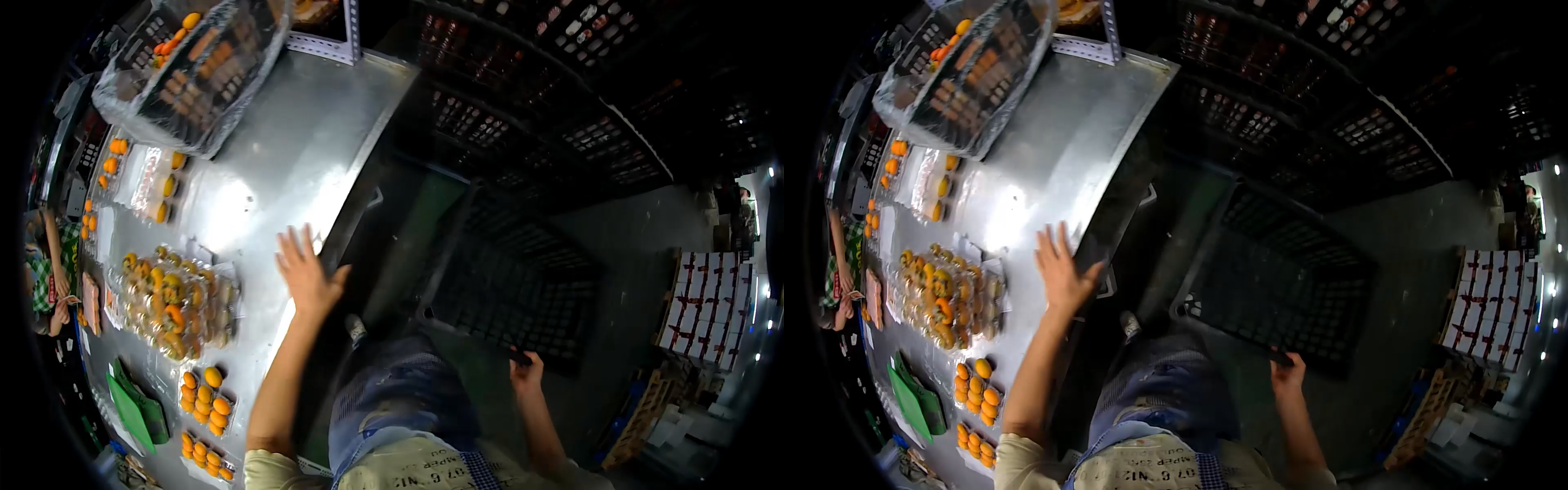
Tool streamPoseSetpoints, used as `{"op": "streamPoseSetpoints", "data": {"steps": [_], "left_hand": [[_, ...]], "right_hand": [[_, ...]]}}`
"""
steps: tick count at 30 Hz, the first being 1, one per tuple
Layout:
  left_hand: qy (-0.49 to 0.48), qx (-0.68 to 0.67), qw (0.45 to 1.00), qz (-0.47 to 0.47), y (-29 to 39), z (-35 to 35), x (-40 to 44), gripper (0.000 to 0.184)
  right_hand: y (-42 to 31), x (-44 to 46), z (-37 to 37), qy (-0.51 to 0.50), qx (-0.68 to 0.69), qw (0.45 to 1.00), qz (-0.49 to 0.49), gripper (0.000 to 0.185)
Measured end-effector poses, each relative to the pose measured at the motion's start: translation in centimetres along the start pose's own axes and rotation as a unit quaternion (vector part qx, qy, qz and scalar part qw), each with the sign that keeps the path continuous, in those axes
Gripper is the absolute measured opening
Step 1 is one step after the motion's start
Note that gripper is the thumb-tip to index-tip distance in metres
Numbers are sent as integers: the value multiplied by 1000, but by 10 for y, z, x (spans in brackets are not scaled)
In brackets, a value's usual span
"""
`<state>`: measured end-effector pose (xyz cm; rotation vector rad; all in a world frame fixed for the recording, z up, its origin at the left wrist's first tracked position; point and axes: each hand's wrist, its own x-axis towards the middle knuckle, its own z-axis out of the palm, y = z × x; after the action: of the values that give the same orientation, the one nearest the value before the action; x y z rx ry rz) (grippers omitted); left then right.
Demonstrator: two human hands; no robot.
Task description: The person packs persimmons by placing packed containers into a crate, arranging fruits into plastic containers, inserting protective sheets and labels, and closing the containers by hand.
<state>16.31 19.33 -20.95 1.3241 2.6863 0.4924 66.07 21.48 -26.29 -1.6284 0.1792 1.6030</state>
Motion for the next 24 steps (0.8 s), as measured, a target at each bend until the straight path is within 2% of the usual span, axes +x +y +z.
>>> {"op": "streamPoseSetpoints", "data": {"steps": [2,3,4,6,8,10,12,14,18,20,22,23,24], "left_hand": [[-80,41,996,-12,-28,21,11,103],[-35,103,993,43,-47,42,15,98],[-27,71,995,61,-37,35,20,93],[-27,82,995,49,-32,35,22,91],[-25,87,995,38,-25,37,24,90],[-29,112,993,40,-21,39,27,89],[-19,99,994,30,-18,43,29,85],[-28,102,994,22,-11,46,33,83],[-22,130,991,27,-18,54,32,77],[-22,139,990,15,-20,56,32,76],[-25,152,988,23,-22,56,32,75],[-26,154,987,25,-23,55,32,75],[-28,160,986,25,-23,55,33,74]], "right_hand": [[4,76,-7,44,-5,999,0,27],[13,129,-17,41,18,999,15,27],[12,170,-24,37,41,998,26,28],[21,199,46,187,8,982,13,24],[33,270,45,114,-14,993,13,16],[52,333,66,108,2,994,27,11],[71,399,75,55,6,997,47,10],[80,400,137,140,37,989,33,10],[137,482,150,129,72,987,60,19],[171,512,149,68,132,986,71,25],[197,504,175,146,86,985,21,16],[205,500,171,132,133,982,32,16],[209,493,169,121,120,984,43,16]]}}
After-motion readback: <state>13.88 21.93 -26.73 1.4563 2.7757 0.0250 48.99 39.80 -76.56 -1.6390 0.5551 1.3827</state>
